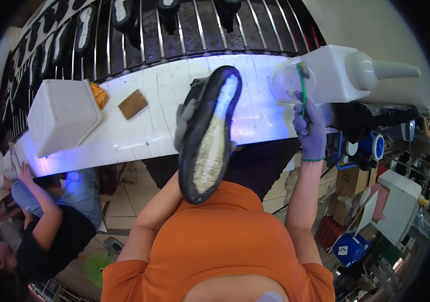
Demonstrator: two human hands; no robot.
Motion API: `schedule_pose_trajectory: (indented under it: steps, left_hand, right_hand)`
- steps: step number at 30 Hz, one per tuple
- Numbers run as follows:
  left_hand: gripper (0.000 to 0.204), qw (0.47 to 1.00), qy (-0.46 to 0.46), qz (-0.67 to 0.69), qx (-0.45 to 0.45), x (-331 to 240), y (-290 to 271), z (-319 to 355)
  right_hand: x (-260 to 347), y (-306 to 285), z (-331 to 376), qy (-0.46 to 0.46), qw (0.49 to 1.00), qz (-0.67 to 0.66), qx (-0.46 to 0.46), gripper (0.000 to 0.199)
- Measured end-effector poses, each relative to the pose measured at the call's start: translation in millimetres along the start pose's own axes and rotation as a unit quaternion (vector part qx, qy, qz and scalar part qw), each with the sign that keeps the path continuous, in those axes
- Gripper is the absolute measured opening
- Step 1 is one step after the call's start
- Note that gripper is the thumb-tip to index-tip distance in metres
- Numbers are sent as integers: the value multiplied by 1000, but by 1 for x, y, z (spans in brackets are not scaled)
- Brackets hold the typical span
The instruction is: Applying adhesive to the bottom of shoe uppers at an assembly line station.
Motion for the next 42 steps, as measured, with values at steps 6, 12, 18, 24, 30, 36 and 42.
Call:
schedule_pose_trajectory:
  steps: [6,12,18,24,30,36,42]
  left_hand:
    - [87,994,56,-88,-30,12,10,13]
    - [85,997,22,13,-66,12,11,12]
    - [79,998,20,-1,-54,31,15,28]
    - [74,942,-289,153,76,77,32,68]
    - [87,996,40,41,-62,28,12,17]
    - [95,995,78,0,-61,35,14,19]
    - [96,996,80,20,-31,32,11,19]
  right_hand:
    - [38,62,28,-82,963,220,131,30]
    - [41,115,81,-125,912,298,250,28]
    - [37,122,99,-157,884,334,287,26]
    - [36,127,94,-164,876,405,205,26]
    - [29,120,77,-198,856,453,150,22]
    - [40,113,81,-166,887,385,191,23]
    - [47,127,100,-191,844,425,263,25]
Point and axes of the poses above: each hand's wrist, its own z-axis away from the middle knuckle, its own y-axis out of the palm, x = y × z, the point moved 3 cm from there along -z, towards the middle knuckle, and after that the axes turned 10 degrees about -y, right-handed, at the moved point
